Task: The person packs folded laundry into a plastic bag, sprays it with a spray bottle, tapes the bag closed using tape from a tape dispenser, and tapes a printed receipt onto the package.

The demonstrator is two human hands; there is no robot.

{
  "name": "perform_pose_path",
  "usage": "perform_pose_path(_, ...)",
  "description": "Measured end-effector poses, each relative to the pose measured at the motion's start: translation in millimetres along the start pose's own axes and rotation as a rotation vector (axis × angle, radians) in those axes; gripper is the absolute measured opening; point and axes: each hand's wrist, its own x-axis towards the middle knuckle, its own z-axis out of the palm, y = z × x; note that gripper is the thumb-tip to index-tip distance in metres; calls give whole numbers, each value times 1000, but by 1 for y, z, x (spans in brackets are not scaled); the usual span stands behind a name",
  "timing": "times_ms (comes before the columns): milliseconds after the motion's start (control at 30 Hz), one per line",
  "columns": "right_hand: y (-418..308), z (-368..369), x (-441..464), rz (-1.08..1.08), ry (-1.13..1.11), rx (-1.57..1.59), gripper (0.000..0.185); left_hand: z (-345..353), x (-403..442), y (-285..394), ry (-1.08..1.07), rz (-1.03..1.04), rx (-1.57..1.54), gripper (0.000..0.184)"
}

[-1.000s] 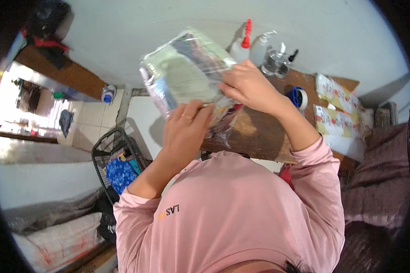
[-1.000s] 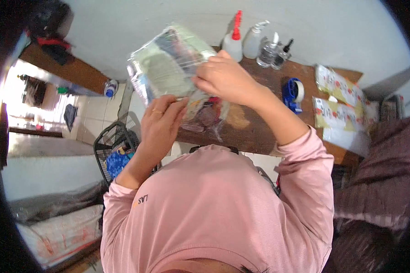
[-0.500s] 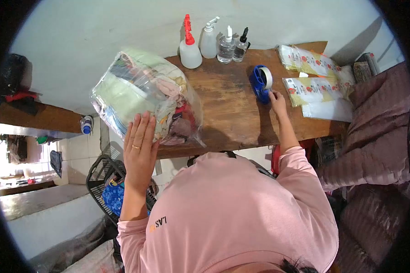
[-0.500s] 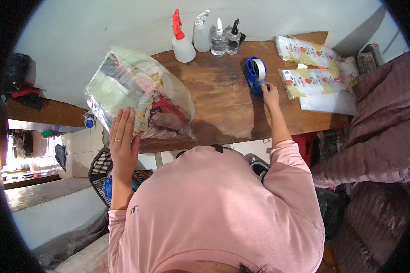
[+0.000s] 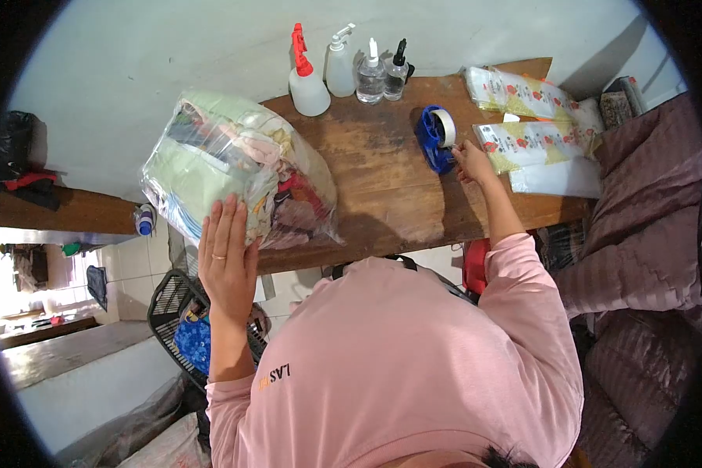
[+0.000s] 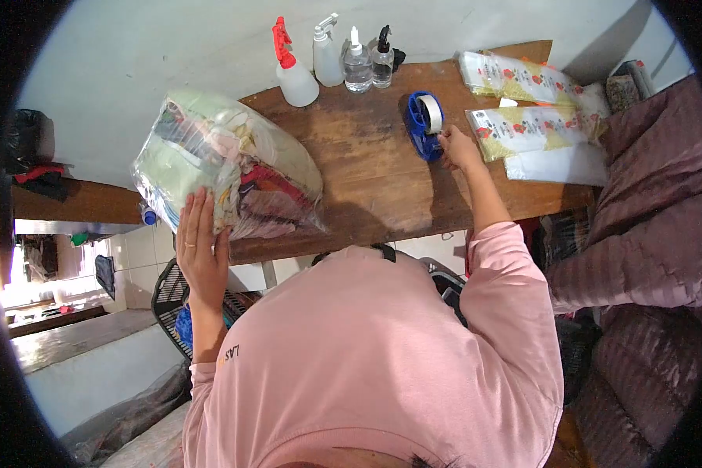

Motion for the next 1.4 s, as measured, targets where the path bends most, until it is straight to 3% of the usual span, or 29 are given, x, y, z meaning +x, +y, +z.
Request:
perform_pose_path(133, 36, 13, 3, -97, 14, 315, 23, 0, 0, 1, 0, -8, 5, 52)
perform_pose_path(333, 75, 27, -35, -191, -155, 1043, 14, -2, 1, 1, -26, 8, 26, 55)
perform_pose_path(533, 92, 34, -41, -189, -216, 1249, 22, -6, 4, 4, -59, -30, 4, 56)
perform_pose_path(633, 106, 34, -30, -6, -90, 946, 29, -7, 4, 3, -79, -26, 33, 56)
perform_pose_path(767, 117, 30, 2, -87, 174, 85, 39, -9, 4, 2, -65, -22, 31, 56)
perform_pose_path(867, 100, 18, 0, -78, 237, -155, 50, -13, 6, 1, -65, 1, 23, 56)
perform_pose_path(967, 101, 2, -12, 72, 66, -114, 35, -15, 6, 0, -94, 19, 41, 57)
perform_pose_path(1067, 64, -5, -37, 132, -102, 430, 32, -20, 8, -1, -109, 31, 52, 57)
perform_pose_path(1133, -10, -7, -75, -1, -276, 641, 31, -23, 8, -4, -127, 60, 76, 58)
perform_pose_path(1267, -138, 3, -147, -276, -570, 750, 34, -30, 14, -13, -138, 162, 115, 61)
perform_pose_path(1400, -223, 28, -192, -491, -804, 548, 34, -35, 21, -21, -149, 243, 101, 60)
